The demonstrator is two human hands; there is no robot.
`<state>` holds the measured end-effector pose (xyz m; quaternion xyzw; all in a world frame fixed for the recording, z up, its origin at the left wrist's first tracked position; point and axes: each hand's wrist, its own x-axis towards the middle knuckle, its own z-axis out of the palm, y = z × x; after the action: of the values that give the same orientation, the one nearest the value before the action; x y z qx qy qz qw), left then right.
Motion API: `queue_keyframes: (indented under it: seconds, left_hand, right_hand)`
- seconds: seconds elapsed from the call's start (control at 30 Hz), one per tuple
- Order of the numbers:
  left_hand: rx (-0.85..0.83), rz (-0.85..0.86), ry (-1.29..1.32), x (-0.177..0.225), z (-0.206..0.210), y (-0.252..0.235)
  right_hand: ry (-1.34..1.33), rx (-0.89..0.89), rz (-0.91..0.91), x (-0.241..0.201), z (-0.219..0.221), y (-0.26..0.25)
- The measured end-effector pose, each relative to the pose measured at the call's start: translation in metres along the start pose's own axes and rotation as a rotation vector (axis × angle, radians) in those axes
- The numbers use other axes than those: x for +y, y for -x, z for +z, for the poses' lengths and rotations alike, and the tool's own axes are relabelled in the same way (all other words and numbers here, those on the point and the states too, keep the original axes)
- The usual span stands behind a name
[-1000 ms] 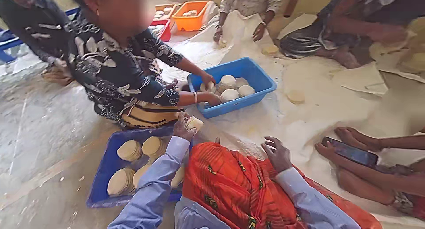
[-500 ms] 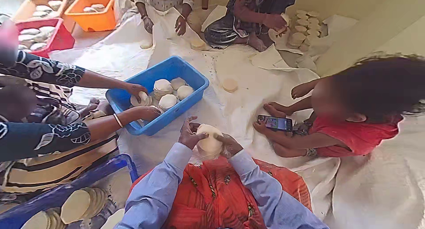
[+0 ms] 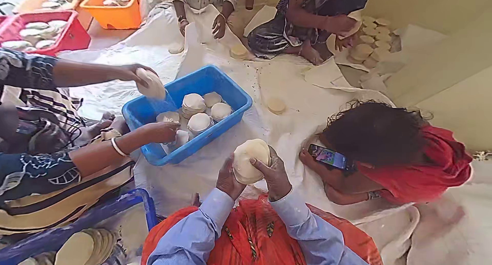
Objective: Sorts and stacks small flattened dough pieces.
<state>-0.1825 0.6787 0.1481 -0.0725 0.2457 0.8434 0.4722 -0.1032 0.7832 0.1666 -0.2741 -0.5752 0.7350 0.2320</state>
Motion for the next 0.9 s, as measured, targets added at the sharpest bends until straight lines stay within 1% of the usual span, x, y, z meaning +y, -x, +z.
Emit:
queue_keyframes:
  seconds: [0.1,0.2,0.27,0.5,0.57,0.63,0.77,0.83,0.9]
  left_hand:
    - [0.092,0.006,-0.118,-0.008,-0.002,0.001]
    - [0.118,-0.030,-0.119,-0.011,0.000,0.002]
    - [0.115,-0.068,-0.132,-0.010,0.003,0.004]
    - [0.039,-0.138,-0.188,-0.016,-0.004,0.004]
    - [0.029,-0.147,-0.199,-0.017,-0.004,0.005]
    - [0.017,-0.153,-0.191,-0.017,-0.004,0.006]
    - [-0.024,-0.162,-0.168,-0.015,-0.003,0.008]
    - [-0.049,-0.168,-0.162,-0.015,-0.004,0.008]
    - [-0.070,-0.173,-0.156,-0.016,-0.005,0.009]
  right_hand:
    - [0.106,0.024,-0.017,0.006,-0.007,0.001]
    - [0.275,0.020,-0.112,0.006,-0.018,-0.004]
    - [0.321,0.039,-0.145,0.004,-0.027,-0.007]
    - [0.249,0.053,0.041,-0.014,-0.046,-0.014]
    - [0.237,0.045,0.050,-0.016,-0.050,-0.014]
    - [0.282,0.048,-0.042,-0.015,-0.052,-0.012]
    - [0.598,0.060,-0.411,-0.018,-0.049,-0.005]
    - [0.623,0.068,-0.513,-0.020,-0.047,-0.003]
    - [0.574,0.088,-0.551,-0.021,-0.047,-0.002]
